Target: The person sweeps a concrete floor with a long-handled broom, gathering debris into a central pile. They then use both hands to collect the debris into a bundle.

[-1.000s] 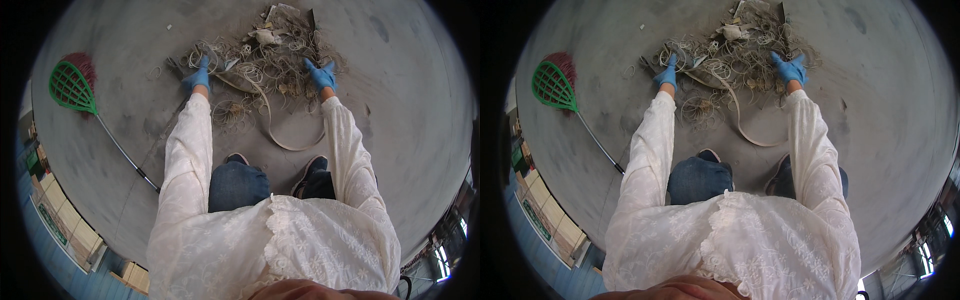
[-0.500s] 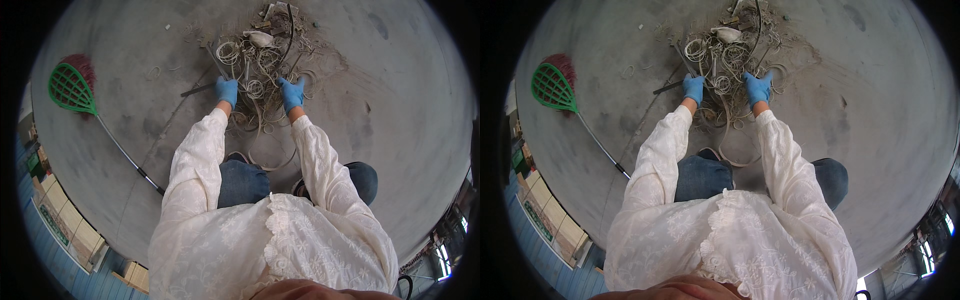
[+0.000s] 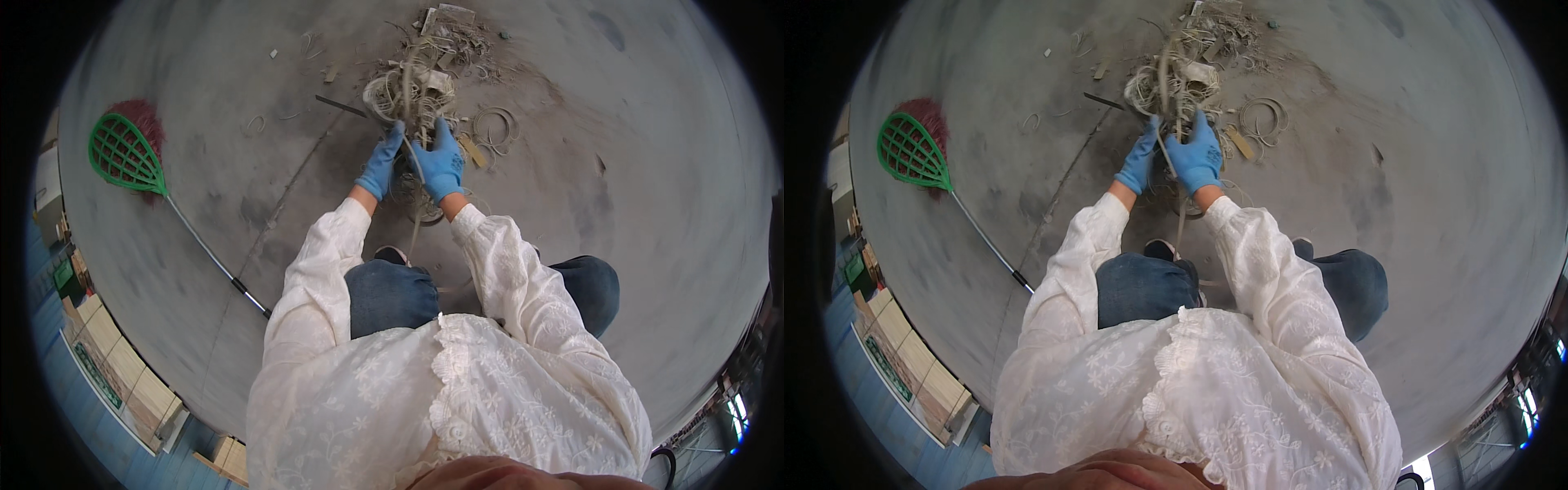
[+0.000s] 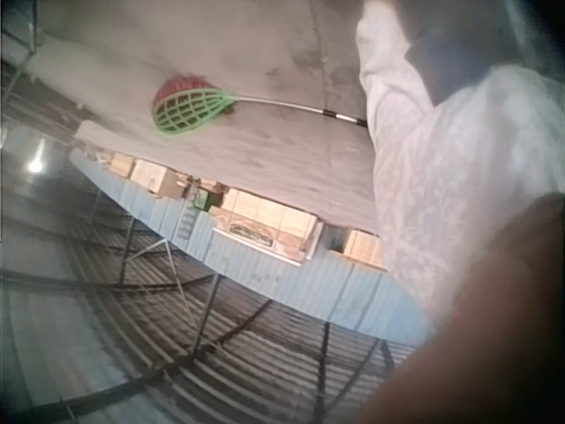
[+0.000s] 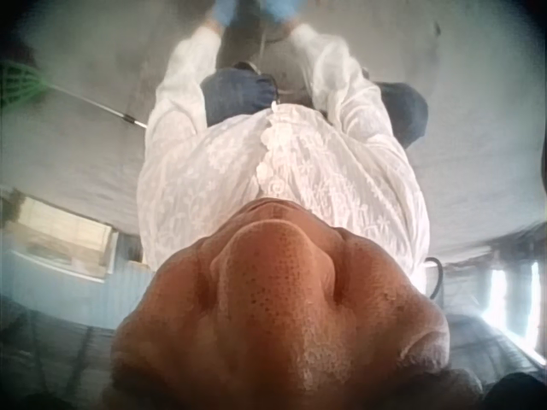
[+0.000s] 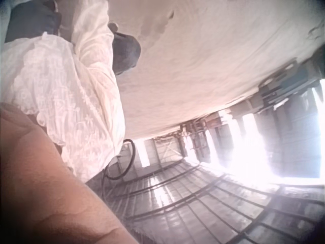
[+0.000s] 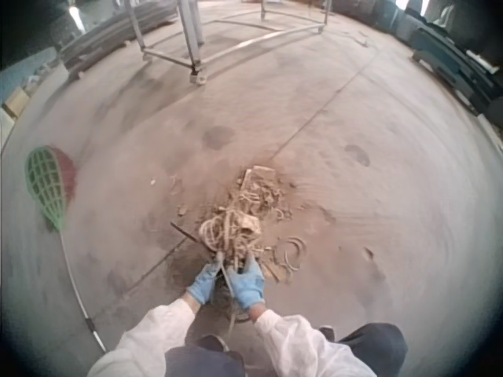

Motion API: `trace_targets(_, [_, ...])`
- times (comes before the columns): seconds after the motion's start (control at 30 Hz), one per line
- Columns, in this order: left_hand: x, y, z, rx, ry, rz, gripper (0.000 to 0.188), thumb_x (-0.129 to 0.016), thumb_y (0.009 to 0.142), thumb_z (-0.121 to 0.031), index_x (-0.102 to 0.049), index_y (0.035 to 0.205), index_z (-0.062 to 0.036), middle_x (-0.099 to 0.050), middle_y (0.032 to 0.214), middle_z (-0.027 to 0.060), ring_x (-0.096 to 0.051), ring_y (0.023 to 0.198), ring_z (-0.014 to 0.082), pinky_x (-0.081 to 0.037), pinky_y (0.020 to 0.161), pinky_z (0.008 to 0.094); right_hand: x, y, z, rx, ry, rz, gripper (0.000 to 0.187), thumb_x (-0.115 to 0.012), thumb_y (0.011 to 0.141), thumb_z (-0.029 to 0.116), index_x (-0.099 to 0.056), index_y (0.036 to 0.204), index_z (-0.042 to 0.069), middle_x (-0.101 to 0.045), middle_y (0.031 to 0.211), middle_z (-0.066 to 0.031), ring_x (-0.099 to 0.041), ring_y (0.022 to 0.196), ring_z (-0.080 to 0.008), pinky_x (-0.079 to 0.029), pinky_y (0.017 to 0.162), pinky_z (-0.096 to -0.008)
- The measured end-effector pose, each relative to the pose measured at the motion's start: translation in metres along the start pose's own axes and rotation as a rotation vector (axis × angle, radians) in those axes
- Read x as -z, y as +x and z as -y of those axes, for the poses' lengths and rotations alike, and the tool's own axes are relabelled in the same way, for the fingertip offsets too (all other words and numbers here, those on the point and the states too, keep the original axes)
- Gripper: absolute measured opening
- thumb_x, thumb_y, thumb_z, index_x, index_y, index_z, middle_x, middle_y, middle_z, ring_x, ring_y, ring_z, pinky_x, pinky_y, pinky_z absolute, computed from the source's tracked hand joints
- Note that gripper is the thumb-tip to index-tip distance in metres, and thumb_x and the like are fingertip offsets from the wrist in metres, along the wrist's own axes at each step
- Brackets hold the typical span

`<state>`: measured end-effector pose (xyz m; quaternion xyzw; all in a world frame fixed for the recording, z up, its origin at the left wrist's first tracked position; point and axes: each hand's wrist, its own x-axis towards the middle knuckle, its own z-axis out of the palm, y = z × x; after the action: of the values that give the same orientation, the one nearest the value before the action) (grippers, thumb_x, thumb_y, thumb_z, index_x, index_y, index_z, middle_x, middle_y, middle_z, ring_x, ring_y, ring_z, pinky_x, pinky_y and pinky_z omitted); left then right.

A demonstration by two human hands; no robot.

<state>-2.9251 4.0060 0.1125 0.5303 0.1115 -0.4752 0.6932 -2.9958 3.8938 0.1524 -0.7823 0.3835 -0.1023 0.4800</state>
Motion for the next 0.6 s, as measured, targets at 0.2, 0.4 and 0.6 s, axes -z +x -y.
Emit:
trace_targets(0.2, [-0.007,-0.051,-0.041,-0.140,-0.189,0.125,0.055,-0.066,0.084,-0.035,-0.048,0.126,-0.0060,-0.056,0.116,0.0046,-0.054,0.104,0.0159,-0.044,0.090,0.0297,0.013,-0.025,0.076,0.151,-0.086,0.250,0.083,-0.061,0.074,0.028,-0.022,0.138,-0.008,-0.056,0.110,-0.0306,-0.060,0.095,-0.0411,-0.048,0.081,-0.0439])
trace_targets(0.4, [0.005,-0.065,-0.055,-0.230,-0.069,-0.202,0.024,-0.066,0.079,-0.017,-0.066,0.099,-0.0020,-0.065,0.090,0.0052,-0.063,0.078,0.0154,-0.051,0.070,0.0274,0.008,-0.028,0.072,0.145,0.136,0.604,0.099,-0.061,0.072,0.034,-0.006,0.141,-0.010,-0.051,0.119,-0.0336,-0.056,0.106,-0.0412,-0.046,0.087,-0.0404])
trace_targets(0.6, [0.037,-0.063,-0.049,-0.156,-0.056,-0.292,0.023,-0.058,0.082,-0.014,-0.065,0.100,-0.0010,-0.066,0.090,0.0079,-0.063,0.082,0.0170,-0.051,0.077,0.0288,-0.005,-0.015,0.066,0.242,0.336,0.743,0.096,-0.062,0.076,0.024,0.001,0.143,-0.005,-0.039,0.134,-0.0331,-0.042,0.126,-0.0372,-0.036,0.101,-0.0349])
